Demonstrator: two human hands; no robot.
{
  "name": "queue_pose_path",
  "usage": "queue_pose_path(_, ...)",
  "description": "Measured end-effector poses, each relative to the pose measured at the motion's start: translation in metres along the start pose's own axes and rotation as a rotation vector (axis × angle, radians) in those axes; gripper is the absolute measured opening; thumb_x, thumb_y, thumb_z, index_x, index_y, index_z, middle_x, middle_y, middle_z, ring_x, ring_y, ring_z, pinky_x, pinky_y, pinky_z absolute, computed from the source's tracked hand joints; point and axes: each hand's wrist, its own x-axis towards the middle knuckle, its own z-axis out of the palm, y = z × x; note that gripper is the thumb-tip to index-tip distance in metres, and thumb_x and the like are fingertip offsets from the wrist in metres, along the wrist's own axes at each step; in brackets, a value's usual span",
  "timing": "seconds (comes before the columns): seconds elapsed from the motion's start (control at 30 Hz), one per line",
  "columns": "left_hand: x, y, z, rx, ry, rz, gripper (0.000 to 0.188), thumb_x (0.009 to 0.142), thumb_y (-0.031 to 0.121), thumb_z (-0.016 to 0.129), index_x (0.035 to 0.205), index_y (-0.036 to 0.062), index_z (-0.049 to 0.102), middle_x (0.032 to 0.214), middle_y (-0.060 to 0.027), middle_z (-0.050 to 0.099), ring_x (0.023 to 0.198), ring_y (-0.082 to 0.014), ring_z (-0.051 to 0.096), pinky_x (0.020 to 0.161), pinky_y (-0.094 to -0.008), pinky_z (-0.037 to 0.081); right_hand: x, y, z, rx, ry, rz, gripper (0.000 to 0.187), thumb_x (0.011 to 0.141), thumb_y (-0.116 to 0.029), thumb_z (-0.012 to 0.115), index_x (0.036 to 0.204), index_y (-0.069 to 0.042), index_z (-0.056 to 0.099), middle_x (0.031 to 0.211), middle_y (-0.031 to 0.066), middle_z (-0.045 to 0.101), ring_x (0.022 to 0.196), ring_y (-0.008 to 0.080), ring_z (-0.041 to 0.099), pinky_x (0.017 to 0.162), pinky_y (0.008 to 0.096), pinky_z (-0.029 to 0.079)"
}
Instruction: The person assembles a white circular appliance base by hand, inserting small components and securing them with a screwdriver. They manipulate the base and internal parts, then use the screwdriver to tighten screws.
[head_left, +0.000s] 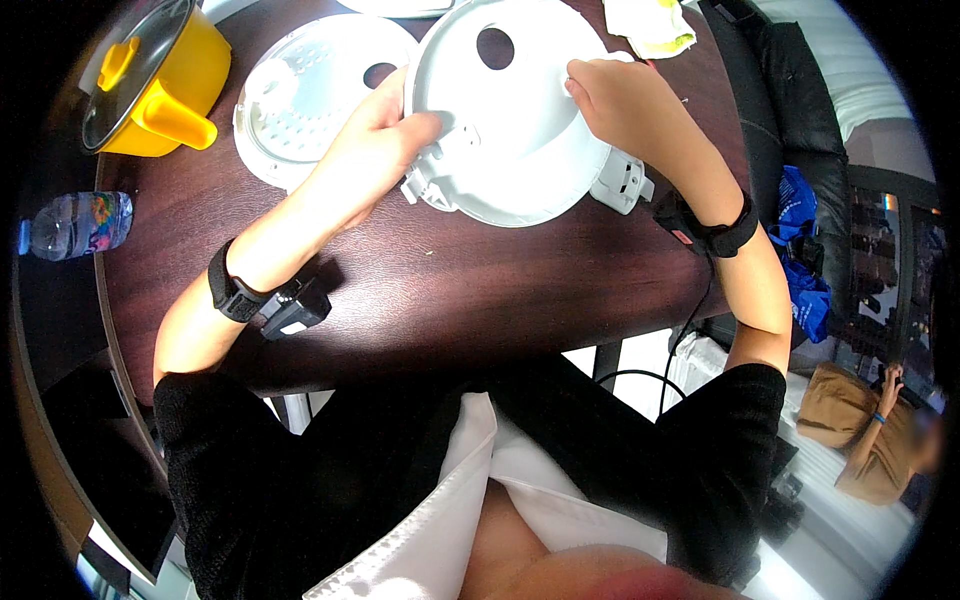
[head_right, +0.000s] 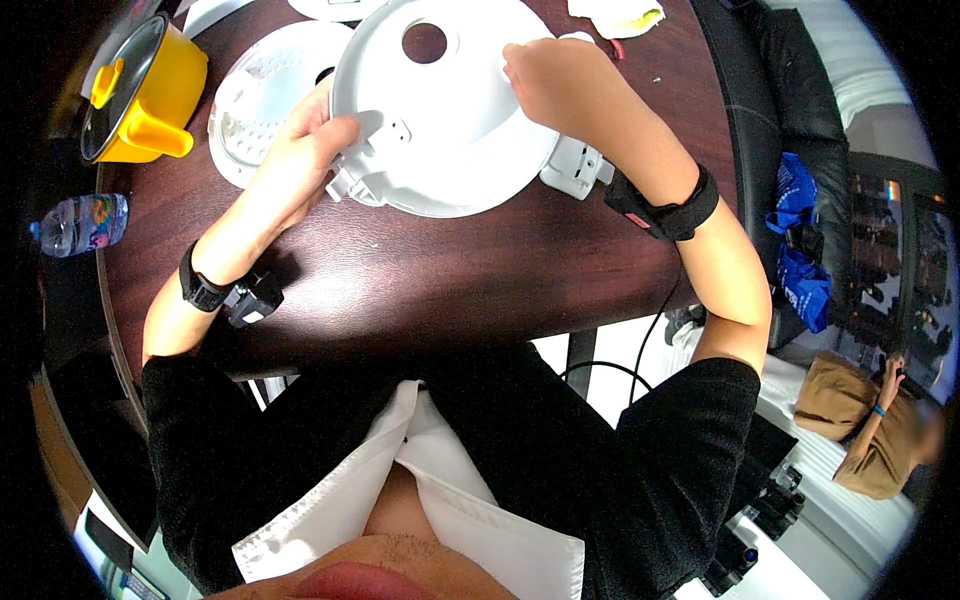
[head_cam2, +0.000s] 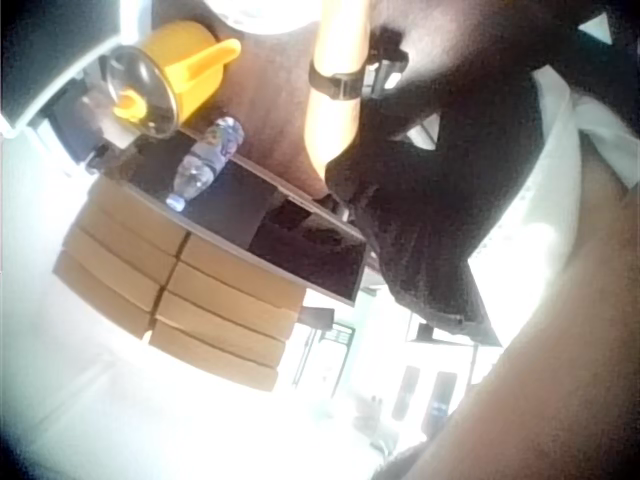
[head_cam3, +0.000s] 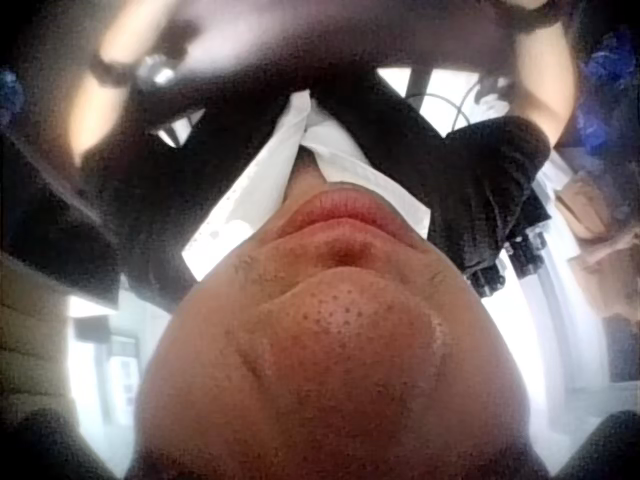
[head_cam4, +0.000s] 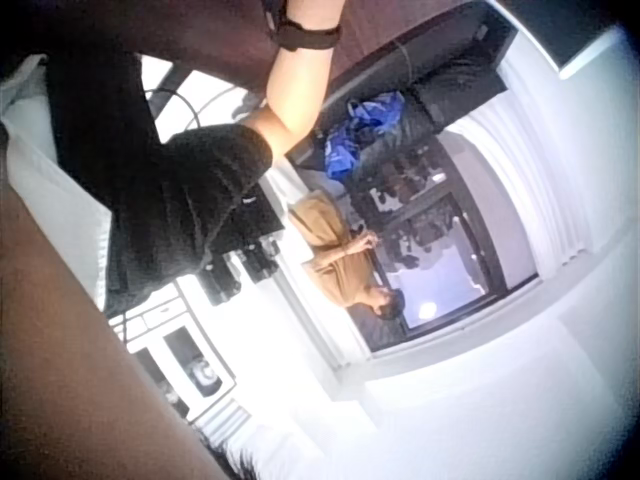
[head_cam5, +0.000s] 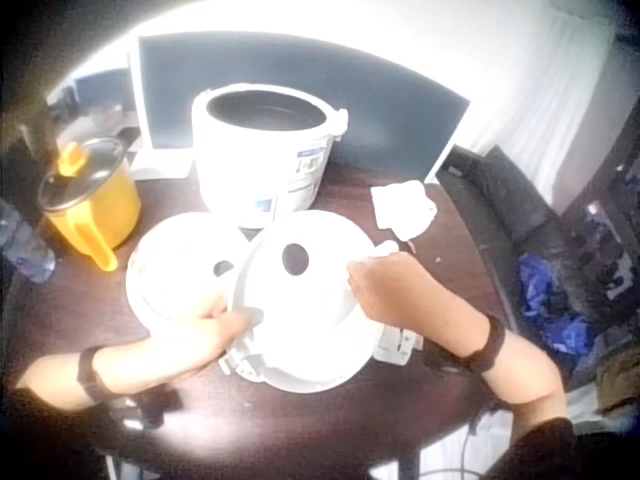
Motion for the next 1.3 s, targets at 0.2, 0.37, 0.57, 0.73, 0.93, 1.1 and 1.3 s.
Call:
queue_pose_path(0.2, 0.000, 0.004, 0.002, -0.035, -0.007, -0.027, 0.052, 0.090, 0.005, 0.047, 0.141, -0.0022, 0.038, 0.119, -0.0149, 0.059, 0.110, -0.0203, 0.059, 0.095, -0.0337, 0.047, 0.002, 0.001, 0.005, 0.193, -0.214, 0.215, 0.026, 0.096, -0.019, 0.049, 0.080, 0.000, 0.054, 0.068, 0.0206, 0.058, 0.067, 0.0380, 0.059, 0.063, 0.0440, 0.045)
queue_pose_path(0.37, 0.000, 0.004, 0.000, 0.006, 0.007, -0.023, 0.052, 0.090, 0.005, 0.046, 0.141, -0.0022, 0.038, 0.120, -0.0154, 0.058, 0.112, -0.0210, 0.057, 0.096, -0.0344, 0.047, 0.003, 0.006, 0.004, 0.095, -0.081, 0.061, 0.029, 0.093, -0.017, 0.051, 0.070, -0.001, 0.057, 0.059, 0.0186, 0.059, 0.056, 0.0336, 0.064, 0.054, 0.0413, 0.051)
queue_pose_path(0.57, 0.001, 0.000, -0.005, 0.002, -0.007, -0.029, 0.052, 0.091, 0.006, 0.046, 0.141, -0.0020, 0.038, 0.121, -0.0149, 0.057, 0.113, -0.0209, 0.057, 0.096, -0.0340, 0.046, 0.007, 0.006, -0.003, 0.077, -0.148, 0.061, 0.025, 0.095, -0.018, 0.050, 0.077, -0.001, 0.055, 0.068, 0.0182, 0.059, 0.066, 0.0347, 0.062, 0.061, 0.0429, 0.049)
queue_pose_path(0.73, 0.002, 0.000, -0.004, -0.009, -0.022, -0.031, 0.052, 0.091, 0.007, 0.046, 0.141, -0.0019, 0.038, 0.121, -0.0146, 0.057, 0.113, -0.0207, 0.057, 0.096, -0.0340, 0.046, 0.005, 0.006, -0.003, 0.004, -0.119, -0.014, 0.023, 0.095, -0.019, 0.051, 0.080, -0.002, 0.054, 0.074, 0.0180, 0.060, 0.073, 0.0358, 0.062, 0.066, 0.0442, 0.048)
queue_pose_path(0.93, 0.002, -0.001, -0.005, -0.012, -0.024, -0.032, 0.052, 0.092, 0.007, 0.046, 0.142, -0.0022, 0.037, 0.120, -0.0151, 0.058, 0.113, -0.0205, 0.057, 0.096, -0.0344, 0.046, 0.008, 0.006, 0.000, 0.070, -0.238, 0.081, 0.024, 0.096, -0.017, 0.049, 0.079, 0.000, 0.055, 0.074, 0.0179, 0.060, 0.071, 0.0347, 0.063, 0.065, 0.0430, 0.048)
queue_pose_path(1.1, 0.001, 0.003, -0.001, -0.011, -0.022, -0.038, 0.051, 0.091, 0.007, 0.046, 0.141, -0.0028, 0.037, 0.120, -0.0153, 0.058, 0.114, -0.0206, 0.056, 0.096, -0.0346, 0.046, 0.005, 0.013, 0.019, 0.069, -0.134, -0.052, 0.030, 0.097, -0.019, 0.048, 0.078, 0.003, 0.056, 0.074, 0.0197, 0.061, 0.064, 0.0358, 0.060, 0.063, 0.0412, 0.047)
queue_pose_path(1.3, 0.001, 0.001, -0.002, 0.032, 0.002, -0.024, 0.051, 0.092, 0.007, 0.047, 0.141, -0.0017, 0.038, 0.120, -0.0155, 0.058, 0.113, -0.0218, 0.057, 0.096, -0.0353, 0.046, 0.000, 0.016, -0.002, 0.010, 0.006, -0.051, 0.014, 0.089, -0.011, 0.055, 0.081, -0.001, 0.059, 0.076, 0.0133, 0.063, 0.066, 0.0278, 0.066, 0.059, 0.0412, 0.052)
